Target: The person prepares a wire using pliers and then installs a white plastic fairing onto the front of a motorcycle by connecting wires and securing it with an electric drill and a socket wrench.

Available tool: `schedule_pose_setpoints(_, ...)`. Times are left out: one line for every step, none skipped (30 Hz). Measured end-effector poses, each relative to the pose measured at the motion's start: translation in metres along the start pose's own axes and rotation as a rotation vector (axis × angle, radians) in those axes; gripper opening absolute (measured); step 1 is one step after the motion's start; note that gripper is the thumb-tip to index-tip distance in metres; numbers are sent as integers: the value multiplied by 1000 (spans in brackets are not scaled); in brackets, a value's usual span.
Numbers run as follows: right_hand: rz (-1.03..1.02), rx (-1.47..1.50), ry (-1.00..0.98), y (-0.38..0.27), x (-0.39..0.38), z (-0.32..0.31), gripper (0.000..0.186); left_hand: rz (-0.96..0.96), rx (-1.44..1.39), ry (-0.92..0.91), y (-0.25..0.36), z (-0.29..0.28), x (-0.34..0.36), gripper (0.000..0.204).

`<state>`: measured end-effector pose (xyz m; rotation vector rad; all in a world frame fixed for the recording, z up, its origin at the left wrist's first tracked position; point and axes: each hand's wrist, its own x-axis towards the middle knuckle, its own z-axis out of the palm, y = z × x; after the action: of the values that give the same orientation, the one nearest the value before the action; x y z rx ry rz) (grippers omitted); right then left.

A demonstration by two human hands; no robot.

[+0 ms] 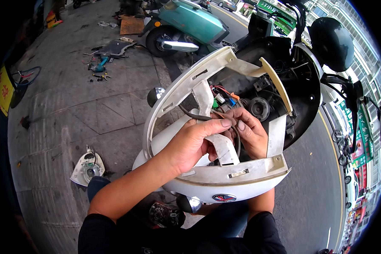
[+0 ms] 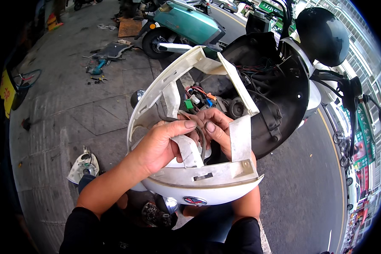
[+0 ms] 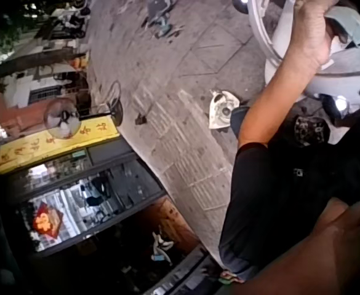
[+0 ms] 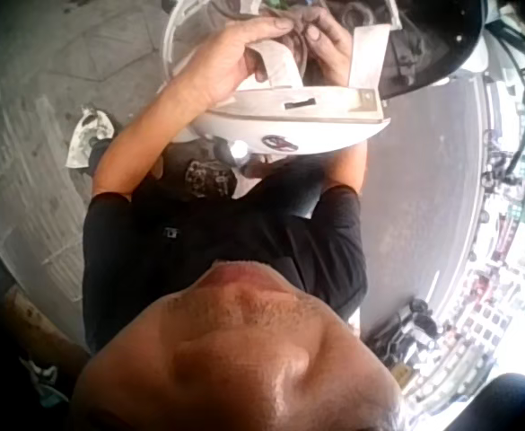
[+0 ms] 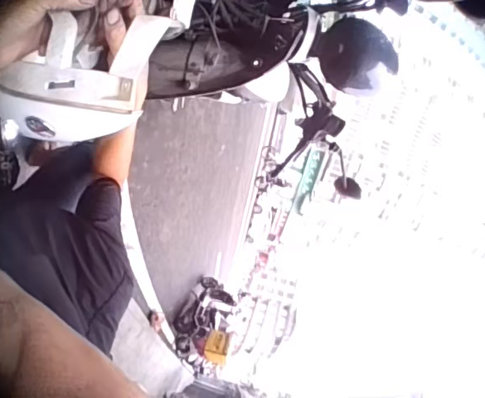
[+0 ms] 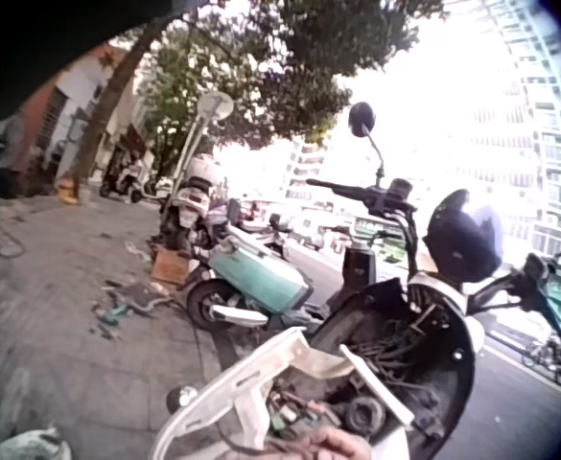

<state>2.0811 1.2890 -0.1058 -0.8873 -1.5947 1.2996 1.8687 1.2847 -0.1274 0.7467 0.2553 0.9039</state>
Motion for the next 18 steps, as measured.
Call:
schedule_pose_setpoints(15, 47, -11, -2, -2, -2, 41, 6, -4, -6, -1, 1, 1, 26)
schedule_pose_setpoints(4, 37, 17, -1, -3, -1, 40, 16, -7, -13, -2, 0, 1, 26)
schedule_pose_setpoints(35, 18, 14, -4, -3, -2, 39, 13, -17, -3, -3, 1, 2, 26)
schedule_pose_setpoints(27, 29, -2, -7, -3, -1, 35, 7, -29, 9, -5, 1, 3, 25)
schedule_pose_setpoints(-13, -41, 58, -11, -3, 0, 31, -1, -44, 22, -6, 1, 3, 25)
schedule_pose_setpoints(-36, -72, 80, -15, -3, 1, 27, -6, -50, 24, -8, 1, 5, 28)
schedule_pose_setpoints(-45, -77, 107, -20, -1, 2, 26, 4, -61, 17, -9, 0, 5, 30)
schedule_pose_setpoints(-63, -79, 135, -25, -1, 3, 24, 6, -73, 16, -10, 0, 6, 32)
schedule_pose_setpoints(-72, -126, 188, -28, 0, 6, 24, 17, -70, 22, -11, 1, 8, 33)
schedule_pose_setpoints(-79, -134, 180, -31, 0, 7, 25, 15, -83, 13, -11, 1, 8, 33)
schedule_pose_setpoints(-80, -145, 172, -34, -1, 9, 26, 17, -94, 4, -10, 0, 8, 34)
schedule_pose_setpoints(-78, -161, 164, -37, -1, 10, 28, 37, -112, -24, -9, 0, 8, 34)
schedule_pose_setpoints(-55, -168, 184, -39, -1, 11, 30, 30, -98, -19, -8, 1, 8, 36)
schedule_pose_setpoints(-58, -187, 155, -41, -1, 12, 30, 35, -84, 9, -7, 2, 8, 37)
schedule_pose_setpoints(-71, -198, 113, -44, 0, 12, 29, 39, -69, 37, -7, 3, 7, 37)
schedule_pose_setpoints(-84, -210, 73, -46, 2, 12, 29, 32, -48, 68, -6, 4, 7, 37)
schedule_pose_setpoints(-25, -243, 53, -50, 4, 11, 31, 59, -52, 57, -5, 4, 6, 37)
schedule_pose_setpoints(-17, -307, 11, -53, 7, 10, 30, 73, -50, 47, -4, 3, 6, 37)
